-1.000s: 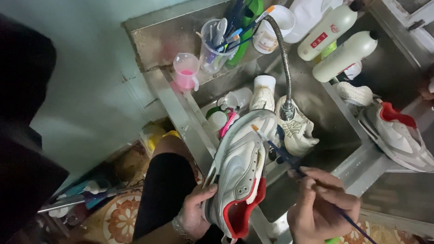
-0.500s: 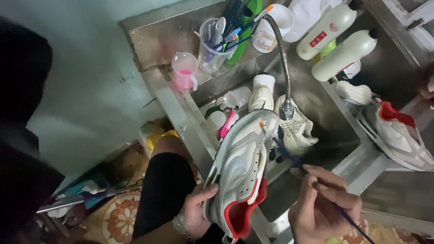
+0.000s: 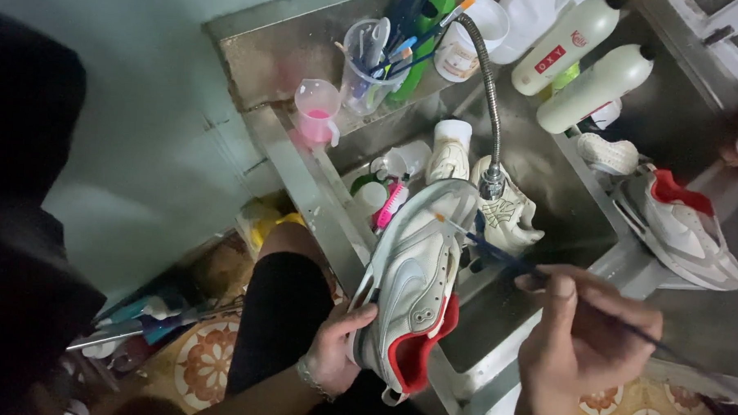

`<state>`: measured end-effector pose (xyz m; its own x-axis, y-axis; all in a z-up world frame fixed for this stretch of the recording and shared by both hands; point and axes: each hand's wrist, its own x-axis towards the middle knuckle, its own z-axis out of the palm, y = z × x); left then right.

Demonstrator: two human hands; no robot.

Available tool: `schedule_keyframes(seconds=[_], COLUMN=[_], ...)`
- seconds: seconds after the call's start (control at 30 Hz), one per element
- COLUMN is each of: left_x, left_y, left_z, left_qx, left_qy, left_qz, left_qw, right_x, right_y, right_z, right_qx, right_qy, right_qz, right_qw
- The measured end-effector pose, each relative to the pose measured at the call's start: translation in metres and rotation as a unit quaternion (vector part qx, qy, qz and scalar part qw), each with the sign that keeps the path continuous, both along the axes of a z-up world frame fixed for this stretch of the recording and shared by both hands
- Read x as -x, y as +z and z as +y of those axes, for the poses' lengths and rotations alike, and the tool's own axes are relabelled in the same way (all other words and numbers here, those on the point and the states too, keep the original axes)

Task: Using a small paintbrush to apply white paint to the midsole and upper parts of a sneaker for restoration.

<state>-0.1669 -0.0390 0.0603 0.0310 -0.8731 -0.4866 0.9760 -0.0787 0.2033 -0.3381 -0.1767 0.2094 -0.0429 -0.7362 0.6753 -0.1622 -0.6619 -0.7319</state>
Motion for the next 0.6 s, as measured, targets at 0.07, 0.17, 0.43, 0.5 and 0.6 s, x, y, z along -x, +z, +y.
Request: schedule_keyframes(seconds=[0.07, 0.17, 0.43, 0.5, 0.6], left_x=[0.001, 0.001, 0.001, 0.001, 0.0], left_y=[-0.001, 0.002, -0.006, -0.003, -0.002], left_z=[-0.002, -0.003, -0.001, -0.001, -0.001], left_qx=[0.06, 0.068, 0.031, 0.033, 0.029], left_qy=[0.015, 0.003, -0.015, -0.016, -0.02], left_qz=[-0.032, -0.046, -0.029, -0.021, -0.019], left_qw=[0.998, 0.997, 0.999, 0.999, 0.999], right_x=[0.005, -0.005, -0.003, 0.002, 0.005], right_y=[0.005, 0.018, 0.016, 0.013, 0.008], right_z=[-0.01, -0.013, -0.025, -0.028, -0.026], right_qx=[-0.022, -0.045, -0.018, -0.003, 0.027], right_qy=[0.055, 0.045, 0.022, 0.015, 0.061], right_qz=[-0.005, 0.031, 0.089, 0.092, 0.061], right_qw=[0.998, 0.998, 0.996, 0.996, 0.996])
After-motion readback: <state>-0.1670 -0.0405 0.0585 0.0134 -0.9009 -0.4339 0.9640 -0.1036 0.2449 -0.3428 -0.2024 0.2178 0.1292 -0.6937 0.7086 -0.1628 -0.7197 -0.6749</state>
